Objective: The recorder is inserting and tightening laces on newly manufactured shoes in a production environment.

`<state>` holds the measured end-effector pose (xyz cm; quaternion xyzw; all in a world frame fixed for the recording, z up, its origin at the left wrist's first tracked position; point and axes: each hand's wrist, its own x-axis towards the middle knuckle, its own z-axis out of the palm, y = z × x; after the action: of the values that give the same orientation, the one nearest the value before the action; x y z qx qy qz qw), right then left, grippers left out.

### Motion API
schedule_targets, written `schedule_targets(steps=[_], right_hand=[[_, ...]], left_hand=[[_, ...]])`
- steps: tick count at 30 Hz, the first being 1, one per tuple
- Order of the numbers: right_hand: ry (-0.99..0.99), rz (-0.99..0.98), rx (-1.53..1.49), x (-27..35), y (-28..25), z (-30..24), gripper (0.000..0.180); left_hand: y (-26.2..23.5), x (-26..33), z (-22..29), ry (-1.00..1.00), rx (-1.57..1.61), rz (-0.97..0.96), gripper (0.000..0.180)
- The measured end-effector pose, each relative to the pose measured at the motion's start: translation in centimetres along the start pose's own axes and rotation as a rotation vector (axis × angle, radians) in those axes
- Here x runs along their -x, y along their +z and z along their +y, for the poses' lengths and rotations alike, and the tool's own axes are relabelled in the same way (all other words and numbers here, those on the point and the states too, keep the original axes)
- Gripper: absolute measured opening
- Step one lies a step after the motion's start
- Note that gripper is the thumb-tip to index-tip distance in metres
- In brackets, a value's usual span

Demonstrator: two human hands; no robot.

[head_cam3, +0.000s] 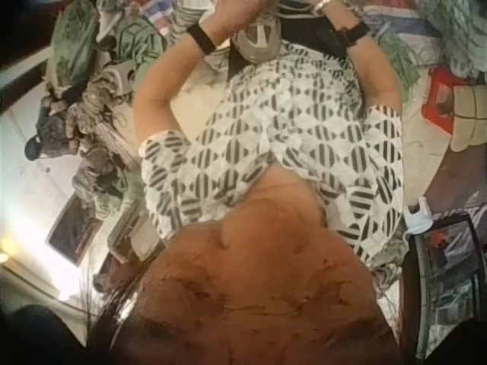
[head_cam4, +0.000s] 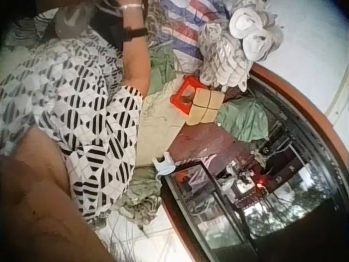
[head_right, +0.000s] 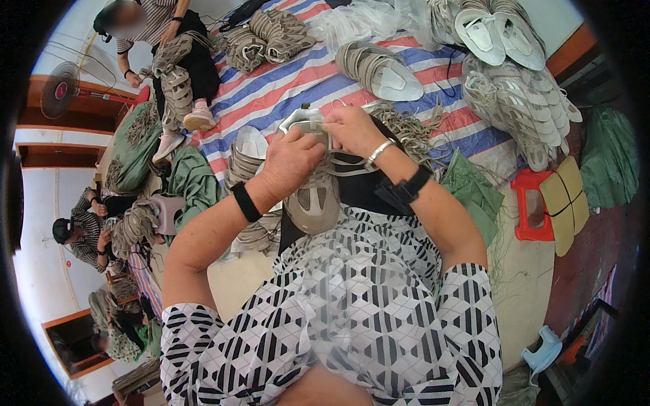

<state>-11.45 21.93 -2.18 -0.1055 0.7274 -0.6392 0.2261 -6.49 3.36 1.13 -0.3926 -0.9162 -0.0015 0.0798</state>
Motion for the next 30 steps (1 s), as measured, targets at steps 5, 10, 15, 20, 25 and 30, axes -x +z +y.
schedule_targets(steps=[5,10,15,20,25,30], right_hand=[[-0.004,-0.058,0.193,-2.1,1.2,1.5,0.015],[0.038,-0.132,0.114,-1.8,0.9,0.9,0.016],[-0.286,-0.104,0.058,-3.3,0.1,4.5,0.013],[-0.014,-0.167,0.015,-1.2,0.6,2.1,0.015],[-0.155,-0.122,0.105,0.0,0.2,3.3,0.014],[-0.307,-0.115,0.631,0.2,0.9,1.3,0.017]], left_hand=[[1.6,-0.4,0.5,0.02,-0.05,-0.035,0.015],[1.1,-0.8,-0.4,-0.044,0.009,-0.1,0.018],[-0.5,-1.4,2.0,-0.168,1.105,-0.101,0.013],[-3.5,0.0,8.6,-0.049,1.077,-0.199,0.01],[-3.5,0.6,2.7,-0.217,0.777,0.12,0.021],[-1.7,0.7,-4.6,-0.056,0.175,0.035,0.014]])
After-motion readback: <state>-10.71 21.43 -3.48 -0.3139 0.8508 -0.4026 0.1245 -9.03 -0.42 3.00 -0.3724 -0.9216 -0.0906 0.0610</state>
